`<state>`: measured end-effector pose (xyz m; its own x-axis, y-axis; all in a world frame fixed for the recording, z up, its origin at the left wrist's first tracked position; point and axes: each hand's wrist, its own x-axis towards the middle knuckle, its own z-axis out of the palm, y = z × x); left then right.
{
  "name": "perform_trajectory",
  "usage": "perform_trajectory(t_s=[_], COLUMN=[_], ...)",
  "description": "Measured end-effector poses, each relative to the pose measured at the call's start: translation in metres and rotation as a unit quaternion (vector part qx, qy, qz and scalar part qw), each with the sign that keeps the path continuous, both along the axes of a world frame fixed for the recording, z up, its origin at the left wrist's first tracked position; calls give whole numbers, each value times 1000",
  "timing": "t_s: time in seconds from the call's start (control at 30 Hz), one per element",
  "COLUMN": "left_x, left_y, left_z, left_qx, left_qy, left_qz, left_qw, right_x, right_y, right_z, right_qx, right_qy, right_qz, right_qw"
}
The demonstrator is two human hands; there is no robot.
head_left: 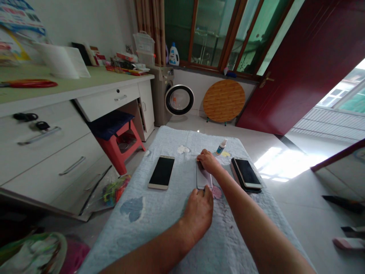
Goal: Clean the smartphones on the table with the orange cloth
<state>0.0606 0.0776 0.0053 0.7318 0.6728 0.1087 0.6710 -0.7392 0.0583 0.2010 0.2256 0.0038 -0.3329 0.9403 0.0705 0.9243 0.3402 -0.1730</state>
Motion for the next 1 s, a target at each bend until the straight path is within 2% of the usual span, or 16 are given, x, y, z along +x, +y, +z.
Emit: perform_trajectory(t_s=[0.13, 0.3, 0.57, 0.83, 1.0], left_x=[-2, -2, -4, 1, 2], left_y=[0, 0, -3, 1, 1], left_z=[-1, -4, -5, -2, -2], left_qx=[9, -6, -19, -71, -92], left_qy=[-22, -39, -44, -61, -55], left_qz=[8, -4, 5, 40, 32], left_qw=[1000, 999, 999, 995, 994], right_x=[-5, -10, -18, -25, -27], right_y=[0, 0, -24, -54, -66], right_z=[-2, 1, 10, 29, 40], right_qx=[18, -2, -8, -96, -148], right_qy=[30, -3, -58, -49, -16], right_qz=[7, 21, 120, 188, 206], right_qw=[999, 1000, 991, 976, 967])
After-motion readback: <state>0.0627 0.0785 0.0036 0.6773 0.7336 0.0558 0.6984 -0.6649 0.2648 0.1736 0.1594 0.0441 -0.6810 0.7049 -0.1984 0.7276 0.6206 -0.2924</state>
